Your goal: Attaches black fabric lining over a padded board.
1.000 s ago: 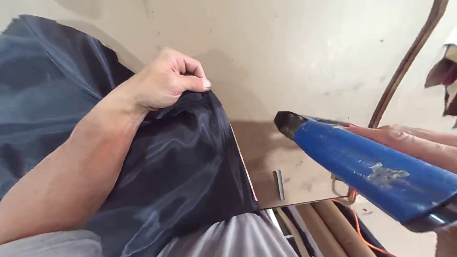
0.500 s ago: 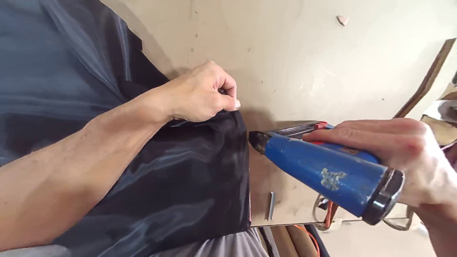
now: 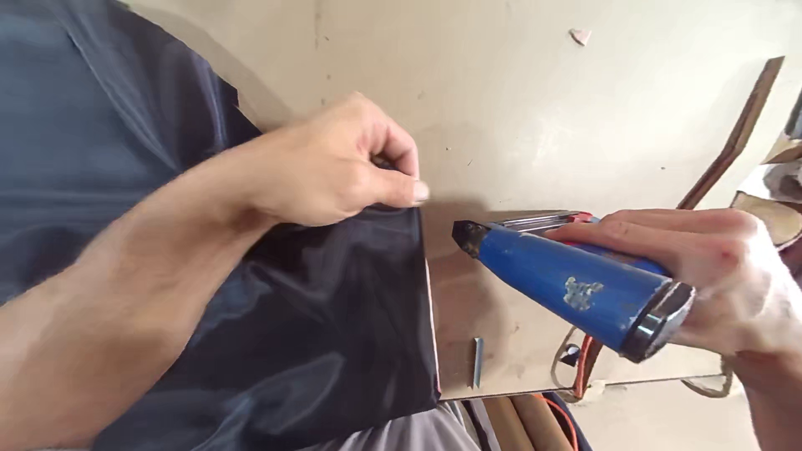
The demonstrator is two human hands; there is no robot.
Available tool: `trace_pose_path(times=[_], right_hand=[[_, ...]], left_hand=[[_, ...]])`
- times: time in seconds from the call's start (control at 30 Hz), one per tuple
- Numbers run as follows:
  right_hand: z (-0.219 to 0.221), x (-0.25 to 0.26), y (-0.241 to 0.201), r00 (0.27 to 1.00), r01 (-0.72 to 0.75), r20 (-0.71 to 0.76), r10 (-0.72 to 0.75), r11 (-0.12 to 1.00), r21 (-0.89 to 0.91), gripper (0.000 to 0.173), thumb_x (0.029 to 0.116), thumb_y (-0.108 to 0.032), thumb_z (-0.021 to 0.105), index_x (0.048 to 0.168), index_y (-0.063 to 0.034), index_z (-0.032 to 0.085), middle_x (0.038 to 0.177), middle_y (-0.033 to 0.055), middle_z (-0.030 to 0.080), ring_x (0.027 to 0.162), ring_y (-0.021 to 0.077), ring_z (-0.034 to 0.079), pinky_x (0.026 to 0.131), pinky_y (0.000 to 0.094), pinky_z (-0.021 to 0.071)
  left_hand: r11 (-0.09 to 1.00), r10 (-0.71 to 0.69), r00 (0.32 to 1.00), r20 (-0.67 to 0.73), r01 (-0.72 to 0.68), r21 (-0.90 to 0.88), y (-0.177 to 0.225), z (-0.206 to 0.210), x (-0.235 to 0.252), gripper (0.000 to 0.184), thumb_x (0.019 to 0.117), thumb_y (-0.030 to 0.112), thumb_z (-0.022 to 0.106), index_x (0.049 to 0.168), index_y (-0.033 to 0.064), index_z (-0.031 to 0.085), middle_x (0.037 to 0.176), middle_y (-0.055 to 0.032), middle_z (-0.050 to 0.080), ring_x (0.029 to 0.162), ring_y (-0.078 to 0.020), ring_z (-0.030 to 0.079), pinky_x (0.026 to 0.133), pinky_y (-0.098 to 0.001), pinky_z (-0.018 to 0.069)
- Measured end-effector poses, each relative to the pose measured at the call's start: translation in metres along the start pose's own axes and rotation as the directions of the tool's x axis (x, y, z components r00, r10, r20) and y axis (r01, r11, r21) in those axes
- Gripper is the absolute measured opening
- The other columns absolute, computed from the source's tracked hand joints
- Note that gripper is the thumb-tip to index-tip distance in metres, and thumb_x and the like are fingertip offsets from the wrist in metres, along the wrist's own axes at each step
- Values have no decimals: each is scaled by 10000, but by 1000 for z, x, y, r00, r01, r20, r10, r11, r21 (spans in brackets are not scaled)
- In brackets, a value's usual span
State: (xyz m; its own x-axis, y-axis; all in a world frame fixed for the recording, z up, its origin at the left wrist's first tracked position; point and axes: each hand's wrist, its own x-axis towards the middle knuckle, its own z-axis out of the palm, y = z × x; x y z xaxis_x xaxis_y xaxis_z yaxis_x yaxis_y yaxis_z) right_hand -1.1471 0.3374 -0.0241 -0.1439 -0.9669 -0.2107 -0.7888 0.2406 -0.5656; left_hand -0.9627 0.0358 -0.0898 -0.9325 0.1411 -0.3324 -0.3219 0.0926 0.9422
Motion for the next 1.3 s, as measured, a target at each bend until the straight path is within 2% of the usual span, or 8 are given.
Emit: trace_pose_path(times=[0.13, 0.23, 0.33, 0.53, 0.67, 0.87, 0.97, 1.3], right_hand=[[6, -7, -3, 999, 9, -44, -11, 998, -55, 354, 882, -376, 595, 1045, -119, 776, 800, 22, 709, 695, 92, 641, 570, 306, 485], [10, -9, -8, 999, 16, -42, -21, 993, -115, 365, 885, -394, 585, 1037, -124, 778, 751, 16, 684, 655, 135, 633, 522, 345, 452], [13, -11, -9, 999, 29, -23, -31, 994, -104, 381, 883, -405, 580, 1086, -157, 785, 769, 0, 698, 675, 130, 644, 534, 337, 464], [14, -6, -9, 998, 61, -25, -62, 997, -41, 378, 882, -376, 565, 1108, -159, 776, 751, -11, 668, 655, 105, 603, 522, 310, 428], [14, 2, -5, 995, 103, -10, -103, 994, 32, 361, 882, -357, 568, 1105, -160, 773, 803, -24, 706, 715, 65, 635, 570, 271, 473], [11, 11, -4, 993, 116, 11, -117, 990, 76, 357, 909, -367, 566, 1103, -147, 769, 792, -22, 688, 708, 47, 611, 574, 248, 455], [11, 16, -6, 992, 107, 52, -112, 991, 78, 373, 923, -393, 567, 1131, -154, 762, 847, -3, 725, 754, 62, 650, 607, 265, 491], [11, 20, -7, 990, 104, 84, -112, 989, 102, 366, 932, -350, 552, 1153, -130, 745, 833, 42, 710, 748, 95, 643, 613, 282, 482]], left_hand=[[986, 86, 996, 31, -89, 144, -5, -13, -5, 123, 911, 193, 662, 818, 171, 738, 681, 103, 681, 607, 29, 630, 518, -140, 527], [965, 105, 994, -9, -100, 242, -6, -11, -4, 98, 903, 202, 684, 845, 184, 761, 749, 126, 716, 690, 55, 663, 598, -121, 561], [941, 175, 982, -64, -148, 305, -3, -1, 0, 104, 925, 203, 670, 867, 180, 753, 800, 127, 715, 737, 72, 654, 649, -113, 551], [912, 143, 984, -104, -90, 401, -6, 6, 6, 128, 942, 255, 656, 870, 212, 753, 774, 143, 697, 703, 95, 622, 591, -111, 501], [887, 116, 986, -117, -50, 459, -12, 5, 5, 155, 951, 299, 637, 881, 234, 759, 781, 150, 693, 723, 96, 621, 597, -136, 492], [878, 78, 990, -120, -11, 478, -11, 5, 4, 166, 950, 327, 618, 880, 268, 757, 755, 167, 676, 693, 91, 608, 564, -167, 472], [881, 72, 990, -121, -6, 472, -10, 4, 3, 158, 945, 311, 624, 870, 271, 757, 752, 175, 676, 696, 93, 609, 562, -162, 473], [904, 16, 993, -113, 34, 426, -11, 3, 3, 143, 941, 312, 649, 864, 257, 756, 707, 152, 651, 636, 58, 583, 507, -199, 435]])
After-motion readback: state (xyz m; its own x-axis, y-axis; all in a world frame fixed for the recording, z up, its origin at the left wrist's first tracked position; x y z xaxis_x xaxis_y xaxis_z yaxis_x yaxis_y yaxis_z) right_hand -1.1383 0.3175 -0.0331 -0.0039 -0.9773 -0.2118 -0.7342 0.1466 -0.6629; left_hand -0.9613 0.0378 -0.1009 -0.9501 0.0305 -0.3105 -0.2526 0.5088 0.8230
